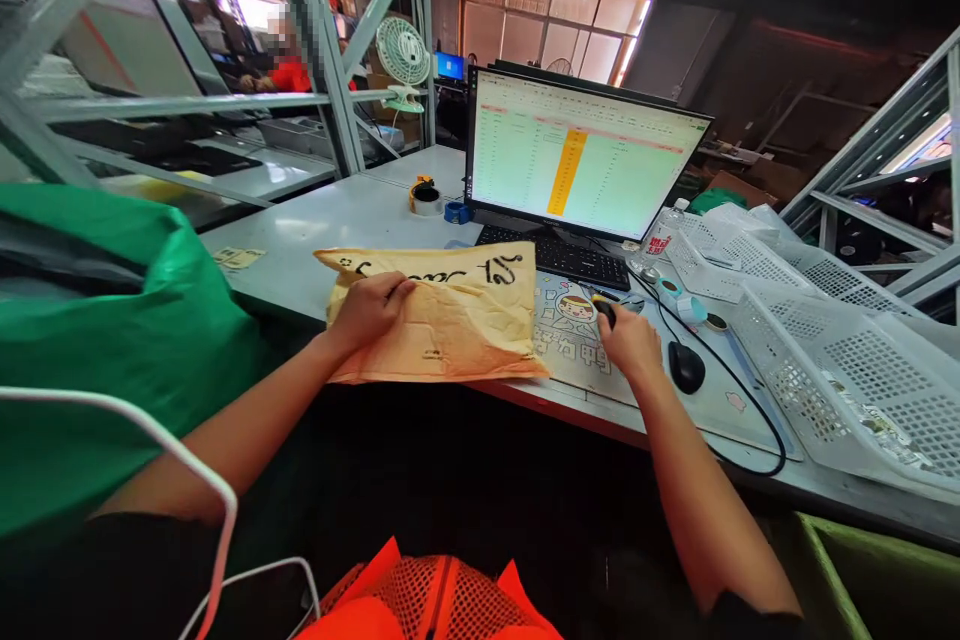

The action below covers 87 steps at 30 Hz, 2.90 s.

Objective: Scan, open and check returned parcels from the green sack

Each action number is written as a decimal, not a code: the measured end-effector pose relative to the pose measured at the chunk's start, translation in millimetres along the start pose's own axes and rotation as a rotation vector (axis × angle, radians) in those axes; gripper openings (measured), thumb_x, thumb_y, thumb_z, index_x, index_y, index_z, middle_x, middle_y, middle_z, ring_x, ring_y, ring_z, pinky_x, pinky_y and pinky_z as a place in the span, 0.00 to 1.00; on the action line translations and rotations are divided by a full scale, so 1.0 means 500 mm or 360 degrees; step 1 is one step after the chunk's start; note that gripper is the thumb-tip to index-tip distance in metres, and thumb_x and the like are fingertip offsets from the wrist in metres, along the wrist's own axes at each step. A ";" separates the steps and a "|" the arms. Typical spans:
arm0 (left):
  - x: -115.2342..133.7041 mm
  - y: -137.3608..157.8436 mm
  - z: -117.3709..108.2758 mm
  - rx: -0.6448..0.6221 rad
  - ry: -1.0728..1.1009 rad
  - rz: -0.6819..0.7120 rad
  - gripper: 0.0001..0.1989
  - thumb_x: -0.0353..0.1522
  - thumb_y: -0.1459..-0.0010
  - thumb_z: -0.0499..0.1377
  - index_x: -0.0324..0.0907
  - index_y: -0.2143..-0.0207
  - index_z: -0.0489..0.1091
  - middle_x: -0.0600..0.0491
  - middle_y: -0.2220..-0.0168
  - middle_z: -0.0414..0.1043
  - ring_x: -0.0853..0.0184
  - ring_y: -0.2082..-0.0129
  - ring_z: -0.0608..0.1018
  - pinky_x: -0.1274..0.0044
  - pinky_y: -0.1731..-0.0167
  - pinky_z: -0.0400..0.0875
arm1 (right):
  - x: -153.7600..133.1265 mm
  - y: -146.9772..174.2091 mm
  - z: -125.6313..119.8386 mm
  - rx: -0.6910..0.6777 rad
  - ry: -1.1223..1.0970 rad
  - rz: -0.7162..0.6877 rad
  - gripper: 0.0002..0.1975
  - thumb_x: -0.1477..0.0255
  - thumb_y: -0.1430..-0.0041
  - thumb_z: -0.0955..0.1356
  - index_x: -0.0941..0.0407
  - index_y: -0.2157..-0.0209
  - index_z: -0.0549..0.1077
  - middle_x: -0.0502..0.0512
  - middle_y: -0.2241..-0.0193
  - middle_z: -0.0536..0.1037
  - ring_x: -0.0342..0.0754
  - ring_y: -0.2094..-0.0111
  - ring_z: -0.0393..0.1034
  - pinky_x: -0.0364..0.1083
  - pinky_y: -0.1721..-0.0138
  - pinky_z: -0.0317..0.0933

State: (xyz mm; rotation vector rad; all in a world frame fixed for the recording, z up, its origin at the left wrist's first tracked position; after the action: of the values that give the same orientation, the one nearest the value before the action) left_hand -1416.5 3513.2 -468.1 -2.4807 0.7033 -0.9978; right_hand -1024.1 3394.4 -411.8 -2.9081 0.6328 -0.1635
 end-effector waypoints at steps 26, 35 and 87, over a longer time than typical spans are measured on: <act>0.046 -0.133 0.125 -0.0532 -0.0277 -0.0171 0.20 0.36 0.25 0.48 0.35 0.47 0.75 0.37 0.49 0.81 0.51 0.48 0.81 0.67 0.49 0.72 | -0.518 0.054 0.066 0.0112 -0.0394 -0.0921 0.23 0.68 0.26 0.63 0.65 0.37 0.72 0.69 0.44 0.79 0.62 0.43 0.69 0.56 0.40 0.57; 0.057 -0.197 0.128 -0.0516 -0.0422 -0.0122 0.26 0.40 0.24 0.45 0.39 0.58 0.82 0.38 0.52 0.83 0.50 0.49 0.82 0.68 0.54 0.70 | -0.487 0.137 0.006 0.0025 -0.0224 -0.1106 0.14 0.68 0.24 0.63 0.60 0.54 0.79 0.63 0.53 0.84 0.58 0.50 0.74 0.54 0.46 0.54; 0.187 0.003 0.003 -0.0549 0.0425 0.0306 0.40 0.35 0.43 0.57 0.44 0.27 0.66 0.48 0.35 0.75 0.51 0.34 0.75 0.67 0.32 0.69 | -0.214 0.206 0.142 -0.0053 -0.2341 -0.0452 0.52 0.40 0.31 0.65 0.57 0.21 0.45 0.69 0.24 0.58 0.58 0.26 0.60 0.61 0.27 0.59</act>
State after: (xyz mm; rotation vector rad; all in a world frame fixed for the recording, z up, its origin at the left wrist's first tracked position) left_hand -1357.6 3458.7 -420.0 -2.5179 1.2693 -1.2329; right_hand -1152.7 3356.3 -507.8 -2.1981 -0.0667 1.7053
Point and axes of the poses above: each hand's wrist, its own y-axis away from the middle knuckle, its own z-axis out of the palm, x = y × z, the point moved 9 cm from there along -y, towards the middle knuckle
